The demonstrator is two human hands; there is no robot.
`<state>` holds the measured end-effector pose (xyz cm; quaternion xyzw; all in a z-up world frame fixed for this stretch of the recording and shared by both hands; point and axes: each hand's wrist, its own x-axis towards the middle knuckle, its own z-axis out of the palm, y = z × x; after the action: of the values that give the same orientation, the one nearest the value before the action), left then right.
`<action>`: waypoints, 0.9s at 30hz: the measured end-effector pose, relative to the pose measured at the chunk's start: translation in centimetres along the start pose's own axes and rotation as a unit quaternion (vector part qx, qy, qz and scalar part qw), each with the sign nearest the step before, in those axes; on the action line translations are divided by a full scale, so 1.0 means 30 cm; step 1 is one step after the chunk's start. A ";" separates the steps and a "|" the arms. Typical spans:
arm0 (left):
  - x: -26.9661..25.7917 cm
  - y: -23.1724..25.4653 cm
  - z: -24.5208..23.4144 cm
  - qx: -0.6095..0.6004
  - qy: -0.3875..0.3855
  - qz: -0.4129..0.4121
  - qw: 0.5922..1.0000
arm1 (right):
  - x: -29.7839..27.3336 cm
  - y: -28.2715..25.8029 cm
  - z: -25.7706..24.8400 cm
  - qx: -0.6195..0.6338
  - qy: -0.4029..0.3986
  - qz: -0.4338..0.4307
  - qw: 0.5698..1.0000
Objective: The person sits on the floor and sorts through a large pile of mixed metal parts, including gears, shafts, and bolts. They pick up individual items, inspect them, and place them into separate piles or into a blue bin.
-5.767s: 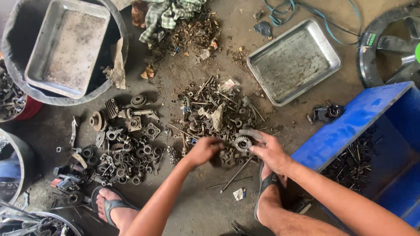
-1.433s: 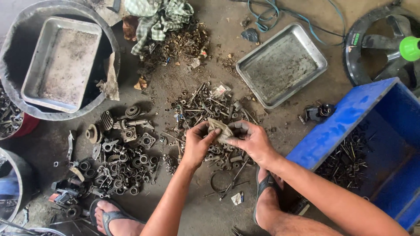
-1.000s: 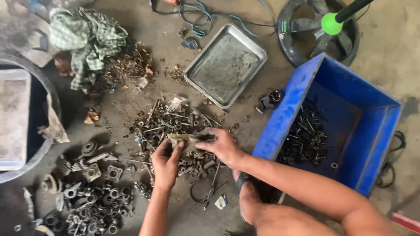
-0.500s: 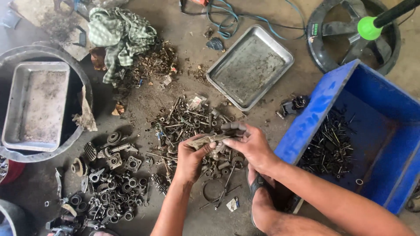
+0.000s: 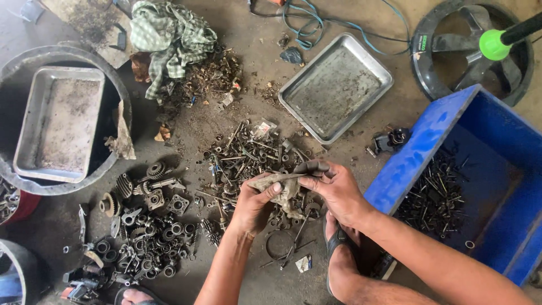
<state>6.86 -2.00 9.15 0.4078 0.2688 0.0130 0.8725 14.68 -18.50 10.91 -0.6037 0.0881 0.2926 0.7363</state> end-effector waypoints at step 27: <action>-0.025 0.051 -0.019 0.066 -0.039 -0.011 0.997 | -0.033 -0.006 0.037 -0.047 -0.007 -0.010 0.999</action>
<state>6.23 -0.75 10.31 0.4620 0.2392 -0.0302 0.8535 13.72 -17.80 11.83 -0.6364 0.0624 0.2931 0.7108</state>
